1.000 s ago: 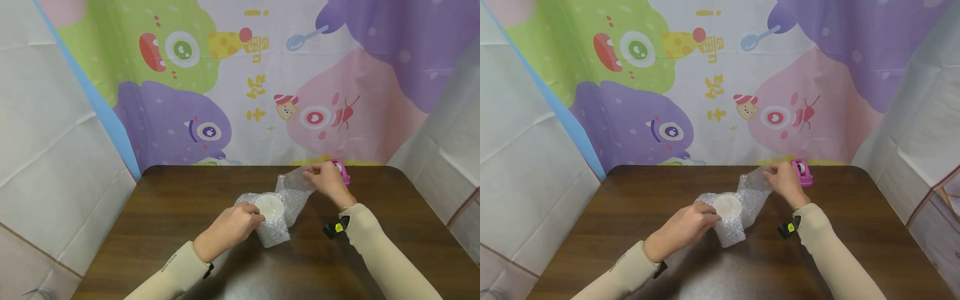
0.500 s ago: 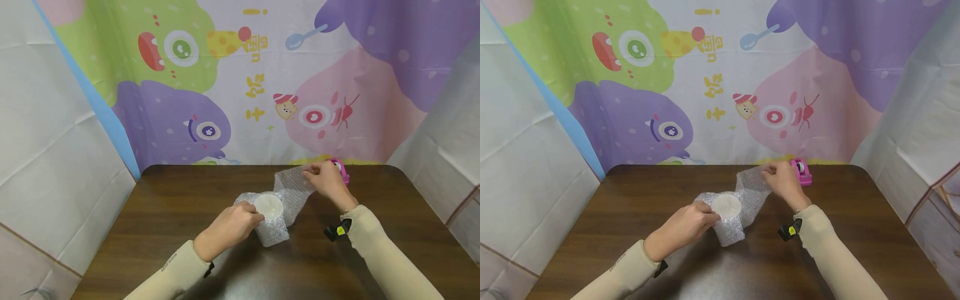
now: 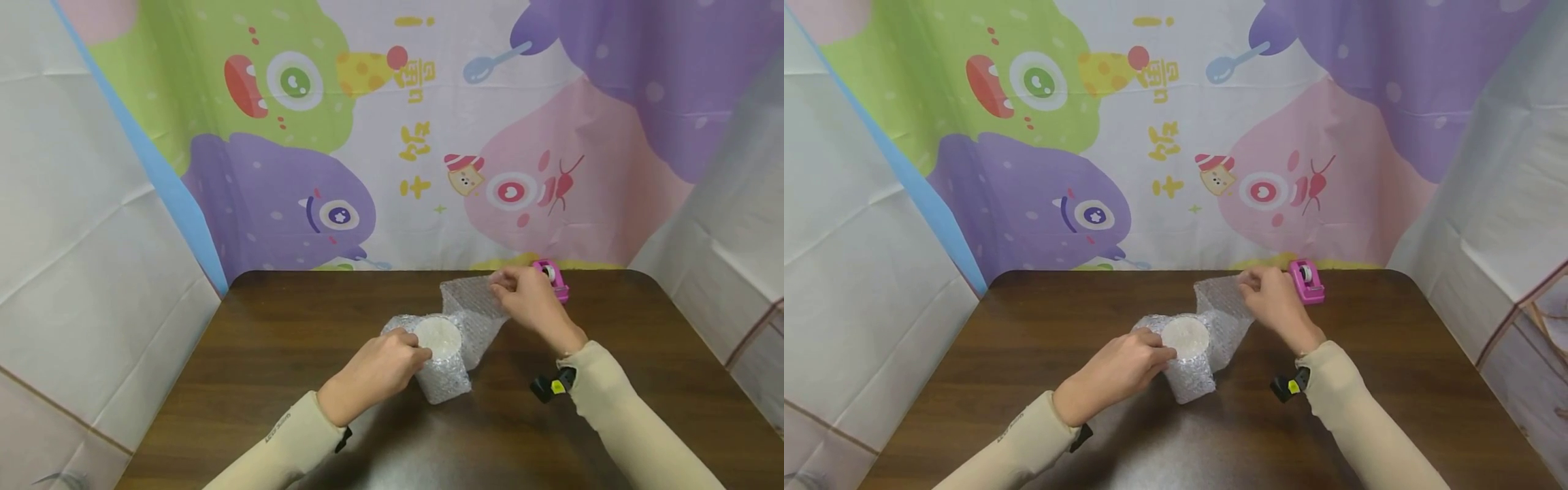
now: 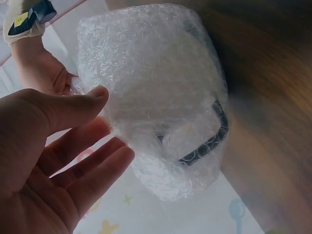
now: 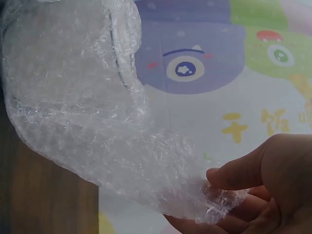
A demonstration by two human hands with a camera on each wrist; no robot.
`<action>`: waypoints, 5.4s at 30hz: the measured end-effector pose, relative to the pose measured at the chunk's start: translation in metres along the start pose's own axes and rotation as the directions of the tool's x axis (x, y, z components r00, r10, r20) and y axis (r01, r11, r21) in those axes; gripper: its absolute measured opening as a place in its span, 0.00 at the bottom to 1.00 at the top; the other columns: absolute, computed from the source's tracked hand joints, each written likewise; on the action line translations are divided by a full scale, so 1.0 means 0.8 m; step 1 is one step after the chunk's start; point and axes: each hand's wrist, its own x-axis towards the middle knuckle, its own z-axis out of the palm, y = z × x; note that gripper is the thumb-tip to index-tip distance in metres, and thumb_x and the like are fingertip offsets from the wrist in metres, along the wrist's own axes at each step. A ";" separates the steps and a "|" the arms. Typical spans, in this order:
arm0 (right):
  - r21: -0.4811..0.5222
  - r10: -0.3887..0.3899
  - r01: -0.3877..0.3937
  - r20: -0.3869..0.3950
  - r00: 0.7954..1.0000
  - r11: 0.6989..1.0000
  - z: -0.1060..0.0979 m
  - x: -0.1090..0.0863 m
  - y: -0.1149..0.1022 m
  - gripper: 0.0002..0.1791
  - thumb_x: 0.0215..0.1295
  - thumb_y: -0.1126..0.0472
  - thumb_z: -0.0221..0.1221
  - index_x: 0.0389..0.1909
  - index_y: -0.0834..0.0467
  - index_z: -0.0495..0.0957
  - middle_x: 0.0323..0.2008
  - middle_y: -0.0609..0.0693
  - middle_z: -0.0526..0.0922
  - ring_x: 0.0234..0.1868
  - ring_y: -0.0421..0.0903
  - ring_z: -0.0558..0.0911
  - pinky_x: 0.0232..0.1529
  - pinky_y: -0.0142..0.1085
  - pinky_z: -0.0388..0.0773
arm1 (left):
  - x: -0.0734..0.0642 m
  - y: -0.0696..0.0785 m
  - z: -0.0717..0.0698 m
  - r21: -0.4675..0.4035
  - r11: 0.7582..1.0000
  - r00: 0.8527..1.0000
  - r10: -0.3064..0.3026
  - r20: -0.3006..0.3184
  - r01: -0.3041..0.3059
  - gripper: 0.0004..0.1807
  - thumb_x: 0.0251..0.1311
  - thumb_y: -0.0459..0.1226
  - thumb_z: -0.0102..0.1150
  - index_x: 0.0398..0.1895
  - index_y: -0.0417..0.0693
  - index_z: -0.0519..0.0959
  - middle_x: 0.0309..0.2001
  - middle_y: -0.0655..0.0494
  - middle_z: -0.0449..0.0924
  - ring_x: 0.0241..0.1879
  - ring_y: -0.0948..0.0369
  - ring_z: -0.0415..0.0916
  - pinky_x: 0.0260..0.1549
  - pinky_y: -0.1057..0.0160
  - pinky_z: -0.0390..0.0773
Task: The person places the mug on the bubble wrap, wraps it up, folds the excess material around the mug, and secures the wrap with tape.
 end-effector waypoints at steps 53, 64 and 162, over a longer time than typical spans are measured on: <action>-0.004 -0.264 0.268 0.153 0.952 0.964 0.037 -0.039 -0.070 0.08 0.67 0.69 0.65 0.45 0.63 0.87 0.35 0.51 0.89 0.22 0.37 0.71 0.21 0.29 0.71 | 0.005 -0.004 0.005 -0.095 0.994 0.997 -0.057 0.053 0.062 0.05 0.62 0.34 0.71 0.37 0.55 0.90 0.28 0.61 0.81 0.31 0.64 0.79 0.28 0.68 0.81; -0.066 -0.309 0.324 0.172 0.935 0.944 0.054 -0.044 -0.074 0.08 0.66 0.69 0.65 0.44 0.61 0.88 0.37 0.50 0.90 0.26 0.36 0.75 0.30 0.30 0.76 | 0.004 -0.006 0.006 -0.122 0.991 0.998 -0.052 0.035 0.056 0.04 0.59 0.35 0.74 0.37 0.52 0.89 0.29 0.61 0.82 0.30 0.65 0.80 0.29 0.72 0.80; 0.008 -0.212 0.242 0.516 0.830 0.970 0.062 0.006 -0.005 0.27 0.74 0.57 0.60 0.68 0.67 0.73 0.65 0.66 0.78 0.45 0.55 0.84 0.51 0.48 0.83 | -0.001 -0.012 0.017 0.030 0.994 0.994 0.108 -0.030 -0.108 0.10 0.68 0.37 0.64 0.48 0.59 0.87 0.57 0.61 0.86 0.35 0.57 0.80 0.34 0.62 0.85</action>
